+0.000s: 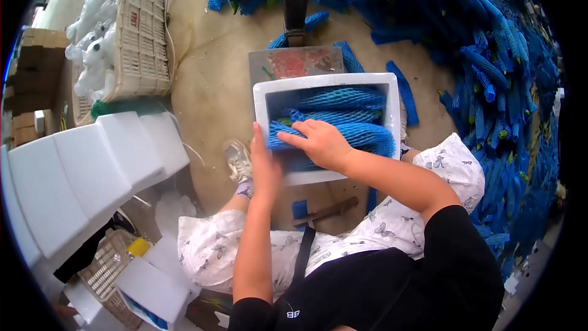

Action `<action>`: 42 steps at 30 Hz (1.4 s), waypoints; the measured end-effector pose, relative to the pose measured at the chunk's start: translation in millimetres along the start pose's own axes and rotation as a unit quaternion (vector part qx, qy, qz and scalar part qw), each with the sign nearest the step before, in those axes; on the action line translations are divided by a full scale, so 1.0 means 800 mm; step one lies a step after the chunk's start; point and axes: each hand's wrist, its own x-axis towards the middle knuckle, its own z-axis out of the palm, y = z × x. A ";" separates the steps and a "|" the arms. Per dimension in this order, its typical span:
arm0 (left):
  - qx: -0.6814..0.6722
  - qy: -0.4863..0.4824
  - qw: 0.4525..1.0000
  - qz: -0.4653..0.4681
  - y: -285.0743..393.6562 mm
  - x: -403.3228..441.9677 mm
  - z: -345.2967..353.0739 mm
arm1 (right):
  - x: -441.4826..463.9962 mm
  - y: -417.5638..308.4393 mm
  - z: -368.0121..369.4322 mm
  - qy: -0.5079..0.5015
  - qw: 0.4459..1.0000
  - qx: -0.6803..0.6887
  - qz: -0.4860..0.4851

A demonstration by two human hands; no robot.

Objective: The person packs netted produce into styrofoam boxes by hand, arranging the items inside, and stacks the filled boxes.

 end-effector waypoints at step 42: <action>0.130 0.147 0.968 -0.156 -0.002 -0.001 0.037 | -0.244 0.194 0.012 0.171 0.851 0.283 0.409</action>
